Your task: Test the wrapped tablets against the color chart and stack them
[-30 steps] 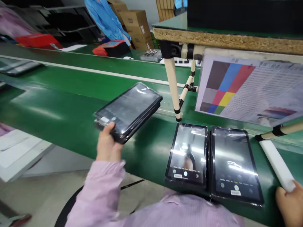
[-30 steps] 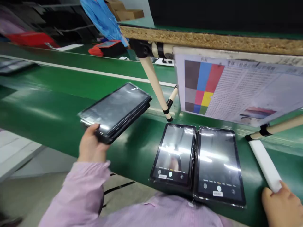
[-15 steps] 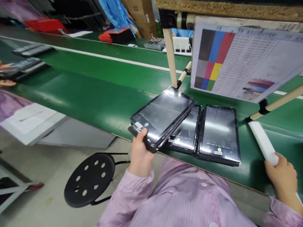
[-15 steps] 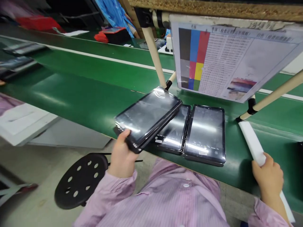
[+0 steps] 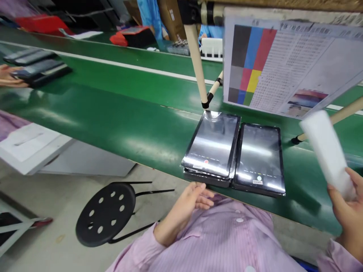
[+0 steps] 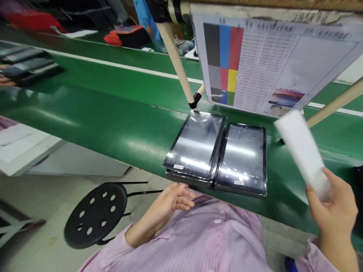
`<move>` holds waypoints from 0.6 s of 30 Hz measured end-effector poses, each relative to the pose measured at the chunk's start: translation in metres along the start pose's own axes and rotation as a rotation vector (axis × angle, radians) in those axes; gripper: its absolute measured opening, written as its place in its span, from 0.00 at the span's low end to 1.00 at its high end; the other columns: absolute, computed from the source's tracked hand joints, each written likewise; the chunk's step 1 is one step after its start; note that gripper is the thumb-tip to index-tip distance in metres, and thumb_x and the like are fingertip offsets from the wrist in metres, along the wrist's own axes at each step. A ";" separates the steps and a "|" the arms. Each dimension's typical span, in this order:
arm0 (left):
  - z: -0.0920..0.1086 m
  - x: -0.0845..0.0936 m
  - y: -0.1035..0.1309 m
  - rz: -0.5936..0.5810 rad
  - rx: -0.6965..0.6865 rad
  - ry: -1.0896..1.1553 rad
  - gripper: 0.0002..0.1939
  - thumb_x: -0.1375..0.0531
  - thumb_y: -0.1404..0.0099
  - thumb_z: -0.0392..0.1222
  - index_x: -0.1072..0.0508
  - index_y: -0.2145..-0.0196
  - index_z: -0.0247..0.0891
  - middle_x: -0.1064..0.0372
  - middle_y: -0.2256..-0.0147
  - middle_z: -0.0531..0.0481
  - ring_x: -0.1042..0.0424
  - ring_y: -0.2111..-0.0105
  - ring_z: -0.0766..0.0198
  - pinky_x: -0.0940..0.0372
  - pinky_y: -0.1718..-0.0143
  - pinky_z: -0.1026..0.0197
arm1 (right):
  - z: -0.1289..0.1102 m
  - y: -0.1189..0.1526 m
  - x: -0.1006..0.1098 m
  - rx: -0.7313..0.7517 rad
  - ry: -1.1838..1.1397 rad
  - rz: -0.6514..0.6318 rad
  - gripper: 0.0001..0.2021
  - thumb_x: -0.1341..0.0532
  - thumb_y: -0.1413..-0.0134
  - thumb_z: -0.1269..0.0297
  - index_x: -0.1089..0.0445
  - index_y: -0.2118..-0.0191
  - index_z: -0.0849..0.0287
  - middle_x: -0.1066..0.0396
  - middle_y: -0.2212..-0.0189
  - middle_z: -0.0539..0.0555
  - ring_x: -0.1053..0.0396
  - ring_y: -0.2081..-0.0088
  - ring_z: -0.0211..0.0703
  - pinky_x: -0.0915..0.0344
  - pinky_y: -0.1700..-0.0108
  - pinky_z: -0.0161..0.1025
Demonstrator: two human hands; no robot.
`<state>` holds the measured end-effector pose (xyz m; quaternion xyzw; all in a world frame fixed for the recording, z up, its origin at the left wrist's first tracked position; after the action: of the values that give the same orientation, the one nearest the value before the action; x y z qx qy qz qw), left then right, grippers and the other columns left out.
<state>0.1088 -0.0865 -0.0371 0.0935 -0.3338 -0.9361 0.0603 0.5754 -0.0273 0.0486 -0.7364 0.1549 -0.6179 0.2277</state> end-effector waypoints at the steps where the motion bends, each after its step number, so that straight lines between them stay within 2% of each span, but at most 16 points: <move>1: -0.001 0.001 0.002 -0.073 0.025 -0.095 0.23 0.30 0.41 0.63 0.30 0.68 0.41 0.20 0.71 0.48 0.22 0.77 0.62 0.30 0.75 0.63 | -0.022 -0.016 0.004 0.041 -0.074 0.002 0.33 0.35 0.34 0.59 0.38 0.26 0.46 0.27 0.40 0.65 0.24 0.43 0.69 0.26 0.44 0.62; 3: 0.008 0.005 0.007 -0.204 0.021 -0.245 0.20 0.30 0.40 0.59 0.28 0.73 0.41 0.23 0.77 0.49 0.25 0.79 0.63 0.34 0.76 0.64 | -0.067 -0.046 0.001 0.224 -0.143 -0.079 0.28 0.34 0.34 0.63 0.33 0.30 0.44 0.25 0.40 0.62 0.24 0.43 0.64 0.28 0.40 0.59; 4: 0.019 0.008 0.010 -0.253 -0.026 -0.317 0.19 0.31 0.38 0.56 0.28 0.76 0.41 0.25 0.79 0.50 0.27 0.80 0.63 0.35 0.76 0.63 | -0.085 -0.058 -0.003 0.307 -0.161 -0.115 0.27 0.34 0.33 0.64 0.32 0.31 0.45 0.25 0.40 0.62 0.23 0.43 0.63 0.29 0.40 0.59; 5: 0.033 0.012 0.014 -0.280 -0.115 -0.395 0.19 0.33 0.35 0.53 0.28 0.78 0.42 0.26 0.80 0.51 0.29 0.80 0.63 0.36 0.76 0.62 | -0.100 -0.069 -0.008 0.373 -0.159 -0.146 0.26 0.35 0.32 0.64 0.32 0.31 0.46 0.25 0.40 0.63 0.23 0.43 0.63 0.29 0.40 0.59; 7: 0.070 0.020 0.022 -0.291 -0.413 -0.587 0.18 0.39 0.29 0.49 0.24 0.76 0.43 0.27 0.79 0.51 0.29 0.78 0.62 0.35 0.73 0.60 | -0.116 -0.084 -0.017 0.436 -0.131 -0.182 0.24 0.36 0.31 0.64 0.32 0.32 0.48 0.24 0.41 0.63 0.23 0.45 0.62 0.29 0.43 0.58; 9: 0.104 0.027 0.032 -0.215 -0.760 -0.755 0.15 0.42 0.26 0.44 0.17 0.66 0.46 0.24 0.74 0.49 0.27 0.72 0.60 0.32 0.68 0.57 | -0.121 -0.093 -0.027 0.462 -0.089 -0.233 0.22 0.38 0.29 0.62 0.31 0.32 0.50 0.23 0.43 0.63 0.22 0.48 0.61 0.28 0.46 0.56; 12: 0.129 0.033 0.034 0.054 -1.131 -1.020 0.18 0.42 0.27 0.38 0.16 0.47 0.52 0.24 0.60 0.45 0.27 0.60 0.54 0.30 0.58 0.51 | -0.121 -0.095 -0.034 0.496 -0.078 -0.301 0.23 0.41 0.28 0.61 0.33 0.30 0.49 0.23 0.44 0.62 0.23 0.50 0.60 0.28 0.49 0.55; 14: 0.131 0.030 0.027 0.195 -1.240 -1.183 0.21 0.42 0.27 0.38 0.19 0.42 0.51 0.27 0.56 0.42 0.30 0.55 0.51 0.31 0.53 0.46 | -0.118 -0.092 -0.032 0.492 -0.089 -0.309 0.26 0.40 0.28 0.62 0.35 0.28 0.47 0.24 0.43 0.62 0.23 0.49 0.59 0.27 0.48 0.54; 15: 0.129 0.027 0.022 0.226 -1.265 -1.242 0.21 0.41 0.27 0.38 0.19 0.41 0.50 0.29 0.55 0.41 0.31 0.55 0.50 0.32 0.52 0.45 | -0.116 -0.090 -0.031 0.476 -0.095 -0.308 0.28 0.39 0.28 0.62 0.36 0.27 0.45 0.24 0.43 0.61 0.22 0.49 0.58 0.26 0.48 0.53; 18: 0.126 0.020 0.011 0.227 -1.288 -1.339 0.18 0.41 0.27 0.39 0.17 0.45 0.44 0.30 0.56 0.40 0.32 0.55 0.49 0.34 0.54 0.45 | -0.109 -0.084 -0.022 0.381 -0.103 -0.291 0.32 0.36 0.30 0.63 0.39 0.25 0.36 0.25 0.40 0.57 0.22 0.47 0.55 0.25 0.46 0.51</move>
<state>0.0628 -0.0214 0.0630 -0.5498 0.2769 -0.7880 -0.0134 0.4602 0.0393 0.0887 -0.7251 -0.0838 -0.6241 0.2788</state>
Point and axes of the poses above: each hand's wrist, its own y-axis away from the middle knuckle, its own x-axis out of the back of the hand, z = x × y, the point moved 6 cm from there along -y, towards the middle knuckle
